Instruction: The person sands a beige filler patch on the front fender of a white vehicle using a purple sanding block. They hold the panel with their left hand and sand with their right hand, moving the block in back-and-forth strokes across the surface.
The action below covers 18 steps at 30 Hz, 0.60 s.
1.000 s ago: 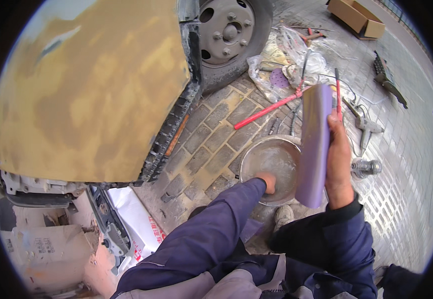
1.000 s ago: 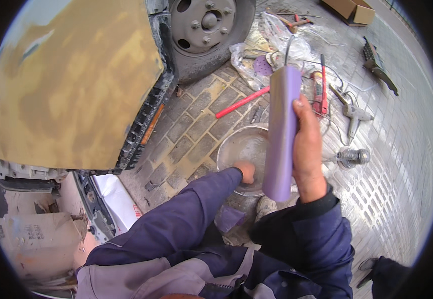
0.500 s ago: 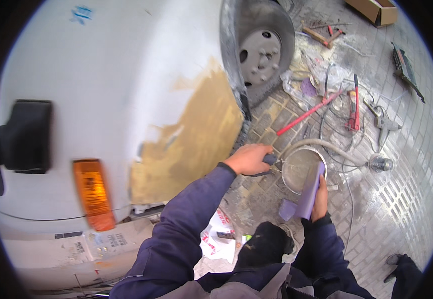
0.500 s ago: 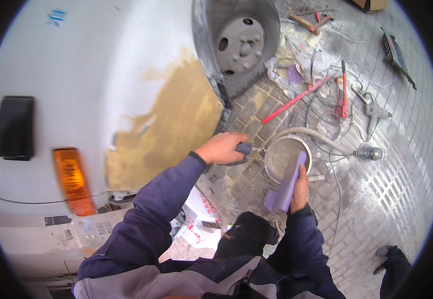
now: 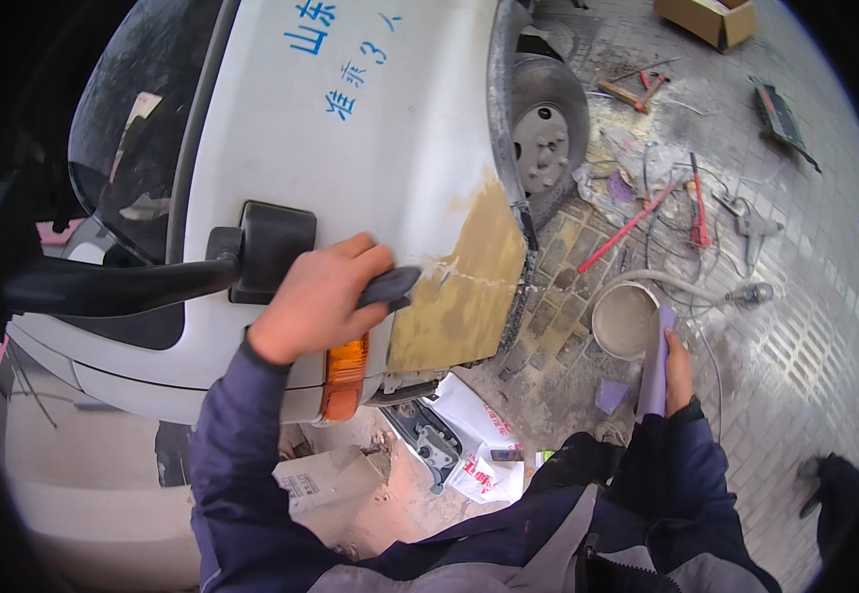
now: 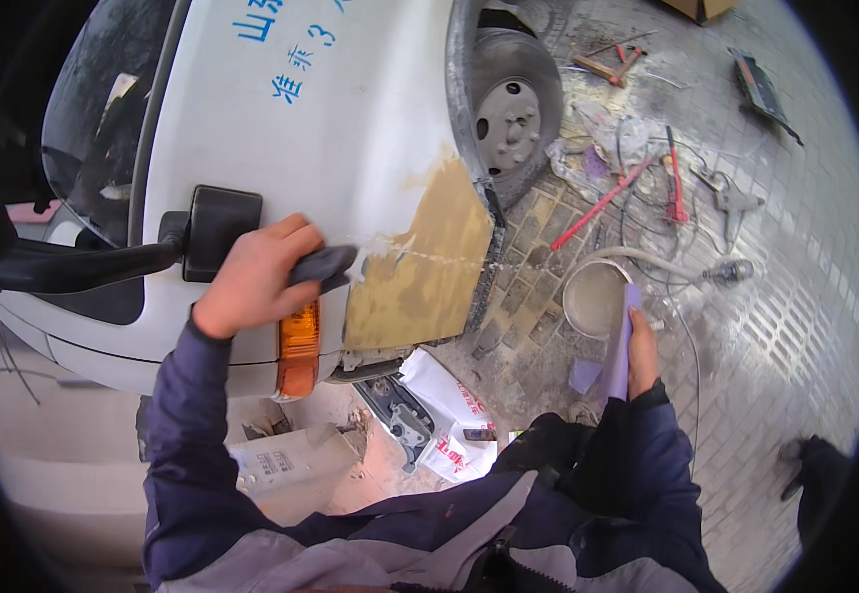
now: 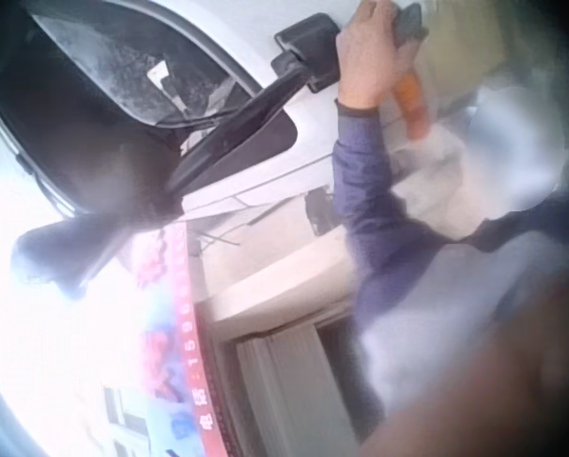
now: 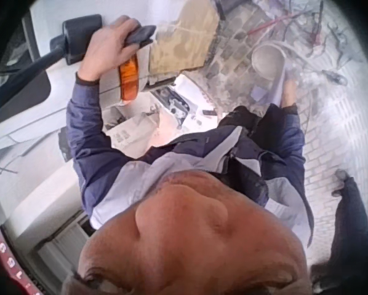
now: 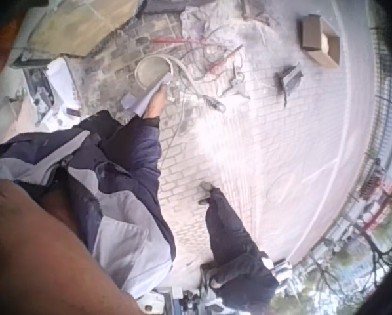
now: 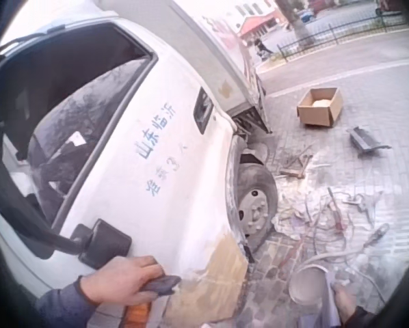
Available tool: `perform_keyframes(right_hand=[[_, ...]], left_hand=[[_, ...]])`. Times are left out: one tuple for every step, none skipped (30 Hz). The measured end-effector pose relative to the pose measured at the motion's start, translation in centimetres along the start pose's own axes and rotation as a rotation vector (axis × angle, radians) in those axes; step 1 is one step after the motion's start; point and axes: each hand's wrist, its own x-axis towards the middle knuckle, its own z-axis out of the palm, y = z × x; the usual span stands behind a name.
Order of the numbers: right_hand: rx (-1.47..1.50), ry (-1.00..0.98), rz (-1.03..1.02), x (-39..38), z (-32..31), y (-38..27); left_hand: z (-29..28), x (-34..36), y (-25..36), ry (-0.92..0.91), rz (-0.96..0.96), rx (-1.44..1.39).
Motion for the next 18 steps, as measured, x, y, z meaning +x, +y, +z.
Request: perform_keyframes(right_hand=[[0.009, 0.036, -0.011, -0.8, 0.1, -0.4], [-0.040, 0.052, -0.024, -1.6, 0.2, -0.8], [-0.039, 0.023, -0.036, -2.4, 0.4, -1.0], [-0.050, 0.019, -0.057, -3.2, 0.6, -1.2], [-0.084, 0.025, -0.087, -3.8, 0.8, -1.3], [-0.082, 0.036, -0.038, -4.4, 1.1, -1.3], [-0.096, 0.047, -0.003, -4.9, 1.4, -1.3], [-0.119, 0.090, 0.015, -5.4, 1.8, -1.3], [-0.104, 0.036, 0.019, -5.7, 2.3, -1.3], [-0.103, 0.025, 0.022, -5.9, 2.8, -1.2], [-0.128, 0.047, 0.022, -6.0, 3.5, -1.2], [-0.109, 0.037, 0.048, -5.9, 4.2, -1.2], [-0.116, 0.003, 0.012, -5.8, 5.0, -1.2], [-0.137, -0.014, -0.027, -5.6, 5.9, -1.3], [-0.152, -0.021, -0.076, -5.3, 6.9, -1.3], [-0.201, -0.046, -0.155, -5.0, 8.0, -1.4], [-0.216, -0.080, -0.165, -4.5, 9.2, -1.4], [-0.217, -0.088, -0.181, -4.1, 10.6, -1.4]], left_hand=[[-1.4, -1.7, 0.5, -0.015, 0.000, 0.016], [-2.6, -3.4, 1.0, -0.033, -0.005, 0.031], [-3.7, -5.0, 1.2, -0.030, -0.010, 0.025], [-4.5, -6.6, 1.5, -0.042, -0.028, 0.025], [-5.1, -8.3, 1.7, -0.045, -0.073, 0.002], [-5.7, -9.8, 1.8, -0.042, -0.136, -0.034], [-6.4, -11.3, 1.7, -0.006, -0.131, -0.019], [-7.0, -12.8, 1.6, 0.013, -0.187, -0.050], [-7.8, -14.2, 1.2, 0.018, -0.268, -0.064], [-8.8, -15.6, 0.6, 0.046, -0.294, -0.060], [-9.9, -16.8, -0.2, 0.072, -0.334, -0.045], [-11.1, -17.9, -1.1, 0.117, -0.343, -0.019], [-12.3, -19.1, -2.0, 0.178, -0.379, 0.034], [-14.0, -19.9, -3.1, 0.185, -0.401, 0.055], [-15.0, -20.2, -4.2, 0.288, -0.383, 0.108], [-16.3, -20.0, -5.5, 0.375, -0.306, 0.248], [-17.5, -19.2, -6.9, 0.446, -0.294, 0.191], [-19.3, -18.1, -8.0, 0.361, -0.299, 0.280]])
